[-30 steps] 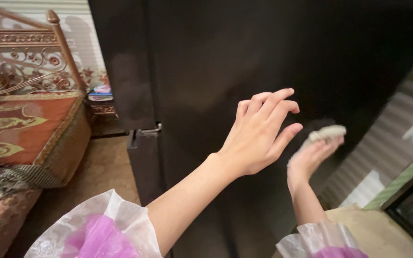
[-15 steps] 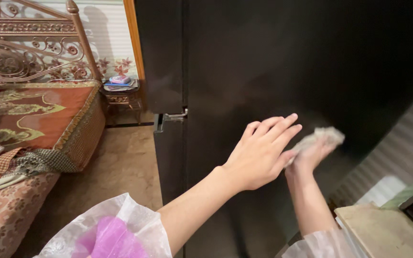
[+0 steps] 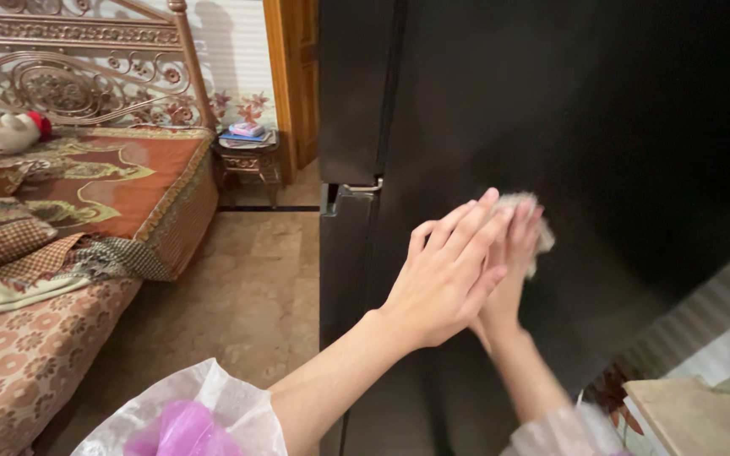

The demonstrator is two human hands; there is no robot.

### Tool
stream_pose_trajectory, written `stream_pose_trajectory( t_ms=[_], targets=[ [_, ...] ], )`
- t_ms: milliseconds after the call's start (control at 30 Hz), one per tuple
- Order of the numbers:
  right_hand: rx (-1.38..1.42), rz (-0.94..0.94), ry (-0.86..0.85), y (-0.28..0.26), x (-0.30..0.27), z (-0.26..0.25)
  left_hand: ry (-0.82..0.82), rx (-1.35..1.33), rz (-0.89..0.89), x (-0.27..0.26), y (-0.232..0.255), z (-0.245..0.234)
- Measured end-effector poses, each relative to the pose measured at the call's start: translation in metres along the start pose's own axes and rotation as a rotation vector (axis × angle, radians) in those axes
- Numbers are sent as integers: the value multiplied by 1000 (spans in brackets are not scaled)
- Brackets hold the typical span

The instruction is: The person wipes the wooden frame of a chair, a window sill, a glass window, and a refrigerator door using a cloth. The person then straightens a bedsheet and adjusts a pillow on a bed.

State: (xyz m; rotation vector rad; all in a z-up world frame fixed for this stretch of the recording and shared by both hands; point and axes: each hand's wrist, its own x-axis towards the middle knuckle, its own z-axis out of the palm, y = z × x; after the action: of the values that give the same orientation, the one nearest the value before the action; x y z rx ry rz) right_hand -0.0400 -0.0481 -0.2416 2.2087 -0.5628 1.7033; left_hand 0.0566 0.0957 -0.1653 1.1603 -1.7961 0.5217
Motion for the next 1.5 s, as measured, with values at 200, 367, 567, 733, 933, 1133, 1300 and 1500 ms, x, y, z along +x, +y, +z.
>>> stream_pose_trajectory(
  t_ms=[200, 367, 567, 733, 933, 1133, 1300, 1500],
  targets=[
    [345, 687, -86, -21, -110, 15, -57, 26, -53, -20, -6, -9],
    [336, 1043, 129, -13, -104, 37, -38, 74, -89, -25, -13, -16],
    [220, 672, 184, -43, -12, 19, 9, 87, -126, -30, -21, -25],
    [106, 168, -28, -70, 48, 15, 162, 92, -190, -39, -31, -23],
    [-12, -235, -397, -82, 0, 36, 333, 148, -248, -52, -43, -26],
    [103, -382, -637, -70, -72, 35, 266, 208, -298, -69, -43, -41],
    [269, -455, -665, -65, -85, 22, 245, 270, -375, -89, -33, -48],
    [466, -404, -559, -79, -71, 20, 199, 317, -492, -119, -18, -52]
  ],
)
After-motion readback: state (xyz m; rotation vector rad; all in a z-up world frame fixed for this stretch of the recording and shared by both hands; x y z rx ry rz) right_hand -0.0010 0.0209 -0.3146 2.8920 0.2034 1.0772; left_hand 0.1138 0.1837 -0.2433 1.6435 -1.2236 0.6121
